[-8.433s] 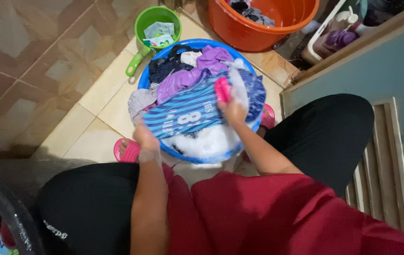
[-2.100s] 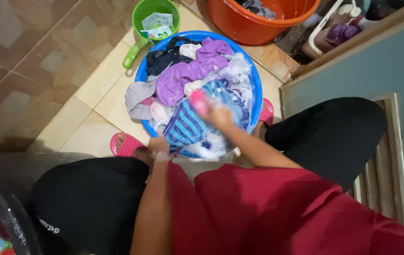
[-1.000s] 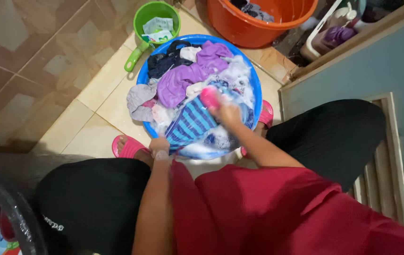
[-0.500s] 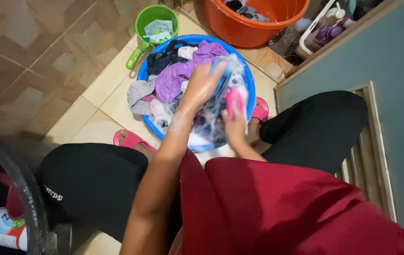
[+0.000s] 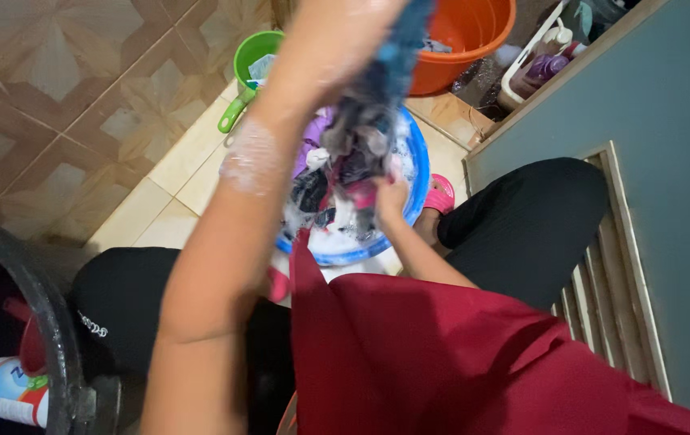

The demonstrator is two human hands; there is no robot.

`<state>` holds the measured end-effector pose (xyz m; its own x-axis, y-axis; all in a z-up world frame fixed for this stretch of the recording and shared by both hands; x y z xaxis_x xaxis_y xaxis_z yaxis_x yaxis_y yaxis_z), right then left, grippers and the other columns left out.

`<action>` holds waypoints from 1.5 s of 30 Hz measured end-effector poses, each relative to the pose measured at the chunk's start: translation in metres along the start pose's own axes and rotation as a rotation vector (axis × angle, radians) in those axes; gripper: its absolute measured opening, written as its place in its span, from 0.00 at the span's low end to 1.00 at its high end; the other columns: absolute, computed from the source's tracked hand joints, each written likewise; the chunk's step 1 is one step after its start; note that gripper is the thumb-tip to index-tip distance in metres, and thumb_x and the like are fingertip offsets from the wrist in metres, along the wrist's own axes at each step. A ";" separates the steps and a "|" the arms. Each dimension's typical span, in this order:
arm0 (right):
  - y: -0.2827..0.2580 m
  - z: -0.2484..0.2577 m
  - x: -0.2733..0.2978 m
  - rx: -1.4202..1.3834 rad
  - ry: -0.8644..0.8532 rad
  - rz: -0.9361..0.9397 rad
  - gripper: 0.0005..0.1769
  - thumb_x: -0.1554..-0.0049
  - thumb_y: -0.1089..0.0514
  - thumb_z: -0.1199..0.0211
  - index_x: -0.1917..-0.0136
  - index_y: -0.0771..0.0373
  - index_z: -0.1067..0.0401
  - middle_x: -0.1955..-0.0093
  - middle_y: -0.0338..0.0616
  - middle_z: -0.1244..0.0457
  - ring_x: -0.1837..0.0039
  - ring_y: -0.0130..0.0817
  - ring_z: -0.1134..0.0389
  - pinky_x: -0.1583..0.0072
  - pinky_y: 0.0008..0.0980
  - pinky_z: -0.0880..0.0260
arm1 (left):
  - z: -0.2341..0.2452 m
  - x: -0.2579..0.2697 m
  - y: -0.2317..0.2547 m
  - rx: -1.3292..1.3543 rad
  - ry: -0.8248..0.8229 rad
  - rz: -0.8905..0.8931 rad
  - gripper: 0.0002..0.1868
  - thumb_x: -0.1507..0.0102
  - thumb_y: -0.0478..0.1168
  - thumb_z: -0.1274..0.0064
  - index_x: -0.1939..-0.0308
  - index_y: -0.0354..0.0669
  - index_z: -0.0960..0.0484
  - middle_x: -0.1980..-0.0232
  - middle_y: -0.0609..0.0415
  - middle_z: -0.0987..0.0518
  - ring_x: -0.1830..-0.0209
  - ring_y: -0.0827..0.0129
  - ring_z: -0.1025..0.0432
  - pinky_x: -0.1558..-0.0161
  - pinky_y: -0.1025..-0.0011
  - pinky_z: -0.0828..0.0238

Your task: The person hand washes clothes in a blue basin filled with soapy water. They scrub a striped garment with a pink brush, rinse it, and transfer it to an orange bucket. The person then washes a purple garment by hand.

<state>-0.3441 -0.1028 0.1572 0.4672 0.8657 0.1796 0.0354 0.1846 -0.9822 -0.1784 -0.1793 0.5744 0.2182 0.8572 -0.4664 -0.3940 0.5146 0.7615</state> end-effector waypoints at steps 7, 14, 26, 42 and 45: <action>-0.011 0.037 -0.095 0.132 0.051 0.190 0.19 0.46 0.66 0.38 0.40 0.64 0.24 0.53 0.46 0.31 0.52 0.34 0.31 0.48 0.35 0.30 | 0.084 0.085 -0.120 0.334 0.026 0.390 0.15 0.32 0.47 0.43 0.55 0.37 0.20 0.59 0.57 0.21 0.61 0.72 0.29 0.55 0.68 0.28; -0.083 -0.012 -0.044 0.855 -0.367 0.377 0.24 0.44 0.56 0.35 0.34 0.51 0.26 0.43 0.55 0.33 0.44 0.50 0.31 0.44 0.47 0.32 | 0.031 0.204 -0.233 0.684 0.069 0.877 0.20 0.35 0.39 0.47 0.38 0.46 0.29 0.52 0.59 0.19 0.56 0.71 0.23 0.54 0.67 0.22; 0.010 -0.048 0.127 1.222 -1.450 0.369 0.15 0.37 0.43 0.42 0.47 0.52 0.22 0.51 0.50 0.30 0.48 0.49 0.28 0.45 0.48 0.31 | 0.033 0.199 -0.230 0.685 0.085 0.763 0.30 0.36 0.44 0.41 0.32 0.41 0.32 0.40 0.53 0.21 0.45 0.69 0.25 0.43 0.67 0.27; 0.047 0.008 -0.058 0.992 -0.357 0.728 0.31 0.56 0.55 0.29 0.41 0.71 0.27 0.46 0.71 0.34 0.45 0.71 0.33 0.45 0.59 0.34 | -0.061 0.270 -0.310 1.169 0.114 1.241 0.20 0.34 0.60 0.44 0.53 0.50 0.19 0.58 0.54 0.20 0.59 0.62 0.27 0.58 0.60 0.28; 0.070 0.015 -0.066 1.116 -0.546 0.109 0.21 0.51 0.50 0.26 0.48 0.65 0.21 0.53 0.60 0.31 0.46 0.55 0.28 0.42 0.49 0.30 | -0.096 0.290 -0.361 0.601 -0.154 1.049 0.20 0.36 0.55 0.40 0.50 0.46 0.17 0.56 0.55 0.17 0.58 0.64 0.24 0.57 0.62 0.28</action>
<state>-0.3857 -0.1402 0.0774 -0.0168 0.9320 0.3621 -0.8741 0.1621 -0.4579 -0.0587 -0.1180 0.1209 0.1614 0.8341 0.5275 0.0244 -0.5377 0.8428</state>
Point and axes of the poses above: each hand's wrist, its own x-axis away from the middle knuckle, its own z-axis out of the back of the hand, y = z × x, the point moved 5 cm from there along -x, towards the middle knuckle
